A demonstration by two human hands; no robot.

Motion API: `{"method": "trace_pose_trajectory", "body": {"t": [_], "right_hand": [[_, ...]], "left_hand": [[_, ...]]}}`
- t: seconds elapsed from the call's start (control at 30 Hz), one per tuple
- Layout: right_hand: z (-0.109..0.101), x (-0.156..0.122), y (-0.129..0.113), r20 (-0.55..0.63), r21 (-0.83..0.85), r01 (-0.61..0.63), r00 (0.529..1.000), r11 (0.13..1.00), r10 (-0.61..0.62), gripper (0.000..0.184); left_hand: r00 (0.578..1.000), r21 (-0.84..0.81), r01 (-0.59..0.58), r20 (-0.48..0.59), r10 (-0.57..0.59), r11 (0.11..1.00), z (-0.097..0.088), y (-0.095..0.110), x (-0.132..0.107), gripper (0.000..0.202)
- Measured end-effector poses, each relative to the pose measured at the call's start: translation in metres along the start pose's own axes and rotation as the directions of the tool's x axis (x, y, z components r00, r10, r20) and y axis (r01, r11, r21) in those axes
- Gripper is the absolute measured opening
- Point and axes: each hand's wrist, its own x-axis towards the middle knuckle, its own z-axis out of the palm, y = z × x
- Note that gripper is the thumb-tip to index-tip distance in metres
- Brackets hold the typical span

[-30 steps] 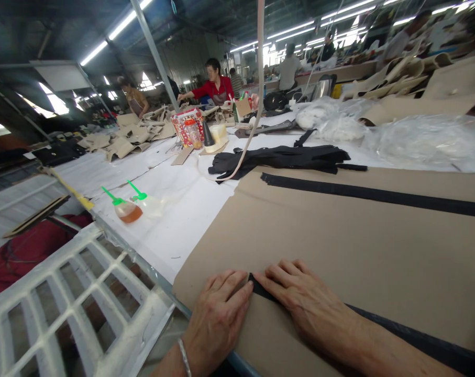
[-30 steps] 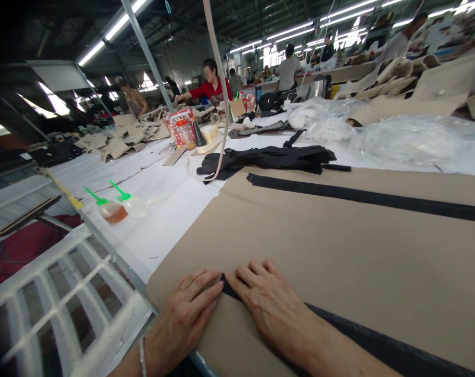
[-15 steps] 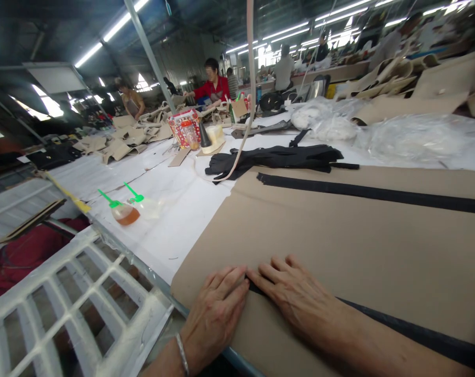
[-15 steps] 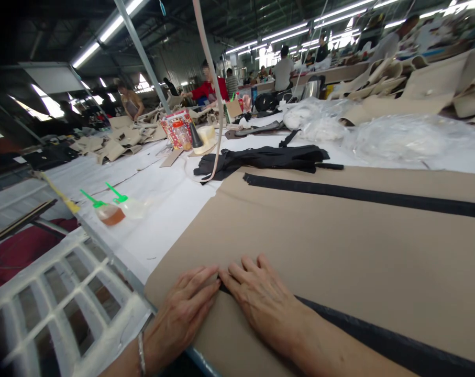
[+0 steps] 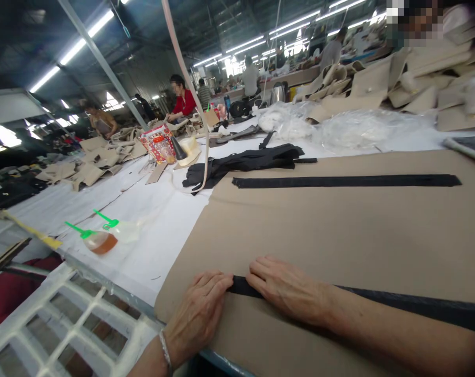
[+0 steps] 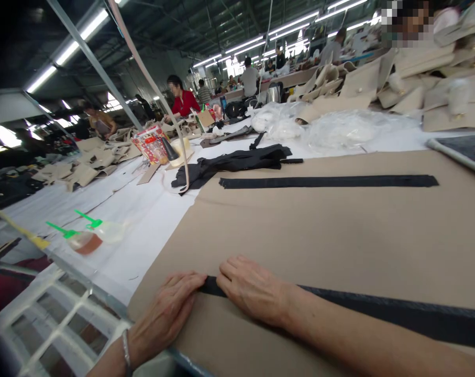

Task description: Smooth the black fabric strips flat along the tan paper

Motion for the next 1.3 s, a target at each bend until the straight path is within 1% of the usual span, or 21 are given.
{"method": "trace_pose_trajectory", "body": {"t": [0.1,0.27,0.43,0.63,0.93,1.13,1.2,1.3], "right_hand": [[-0.003,-0.003,0.0,0.0,-0.042,0.013,1.0,0.999,-0.013,0.01],[-0.005,-0.006,-0.002,0.006,-0.068,0.03,1.0,0.997,-0.029,0.009],[-0.007,-0.012,-0.001,0.01,-0.07,0.028,1.0,0.997,-0.027,0.01],[-0.012,-0.025,0.0,0.03,-0.067,-0.003,1.0,0.998,0.005,0.011],[-0.021,-0.05,0.003,0.027,-0.05,-0.025,0.999,0.998,0.026,0.015],[-0.027,-0.062,0.004,0.011,-0.04,-0.047,0.999,0.998,0.047,0.014],[-0.028,-0.064,0.004,0.016,-0.036,-0.049,0.999,0.998,0.05,0.013],[-0.026,-0.065,0.003,0.007,-0.054,-0.055,0.998,0.997,0.055,0.012]], "left_hand": [[0.999,0.009,0.024,0.026,-0.024,1.0,-0.001,0.004,0.006,0.047],[0.998,0.07,-0.008,0.062,0.003,0.997,-0.001,0.009,0.013,0.049],[0.994,0.119,-0.007,0.106,-0.006,0.993,0.002,0.01,0.012,0.05],[0.987,0.185,-0.001,0.158,-0.029,0.983,0.004,0.015,0.016,0.047],[0.981,0.272,-0.034,0.194,-0.02,0.962,0.005,0.019,0.019,0.057],[0.987,0.281,-0.051,0.158,0.006,0.958,0.007,0.016,0.014,0.061],[0.995,0.266,-0.032,0.102,0.005,0.964,0.009,0.019,0.014,0.058],[0.999,0.174,0.013,-0.036,-0.007,0.985,0.015,0.032,0.02,0.052]]}}
